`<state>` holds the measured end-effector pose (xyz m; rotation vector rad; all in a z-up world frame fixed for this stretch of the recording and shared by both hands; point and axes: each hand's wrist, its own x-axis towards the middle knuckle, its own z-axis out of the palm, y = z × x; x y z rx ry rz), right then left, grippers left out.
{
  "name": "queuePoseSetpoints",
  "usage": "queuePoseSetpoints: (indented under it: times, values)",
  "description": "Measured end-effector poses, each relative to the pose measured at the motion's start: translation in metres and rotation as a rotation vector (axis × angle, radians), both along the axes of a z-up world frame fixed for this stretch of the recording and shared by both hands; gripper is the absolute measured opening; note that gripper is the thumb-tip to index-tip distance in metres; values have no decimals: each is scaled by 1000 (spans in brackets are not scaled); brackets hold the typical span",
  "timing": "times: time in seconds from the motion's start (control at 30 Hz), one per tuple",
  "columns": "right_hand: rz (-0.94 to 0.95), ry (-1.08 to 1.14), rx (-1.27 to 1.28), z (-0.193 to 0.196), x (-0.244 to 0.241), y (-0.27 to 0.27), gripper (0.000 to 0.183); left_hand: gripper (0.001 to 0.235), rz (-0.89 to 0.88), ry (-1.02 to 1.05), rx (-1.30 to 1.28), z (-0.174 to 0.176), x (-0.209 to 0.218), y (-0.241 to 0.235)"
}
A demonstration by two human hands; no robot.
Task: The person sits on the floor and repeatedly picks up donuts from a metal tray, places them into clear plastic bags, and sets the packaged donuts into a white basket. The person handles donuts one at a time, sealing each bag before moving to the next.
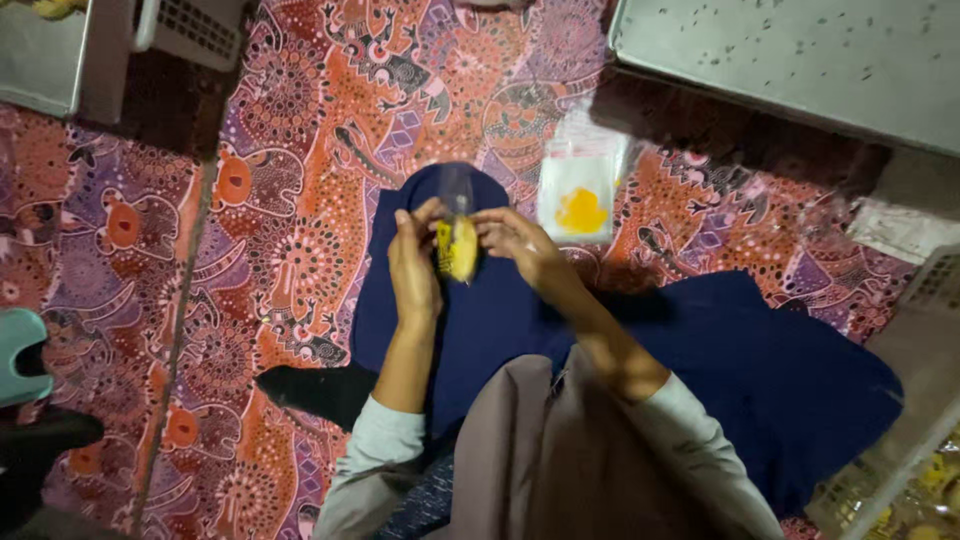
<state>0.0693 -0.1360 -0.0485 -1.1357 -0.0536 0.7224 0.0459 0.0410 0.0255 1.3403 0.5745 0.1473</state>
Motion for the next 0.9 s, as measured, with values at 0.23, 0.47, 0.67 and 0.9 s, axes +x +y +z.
queuePoseSetpoints:
  times: [0.23,0.47,0.67,0.9]
  values:
    - [-202,-87,-75,18,2,14,30,36,-101,-131,263,-23,-10,6]
    - [-315,-283,-375,41,-5,15,25,14,-72,103,-105,-13,-6,7]
    - [-352,-297,-233,48,-7,7,22,13,-271,-109,269,-1,-16,1]
    - [-442,-375,-109,49,-18,3,11,13,-123,-90,64,12,-17,-8]
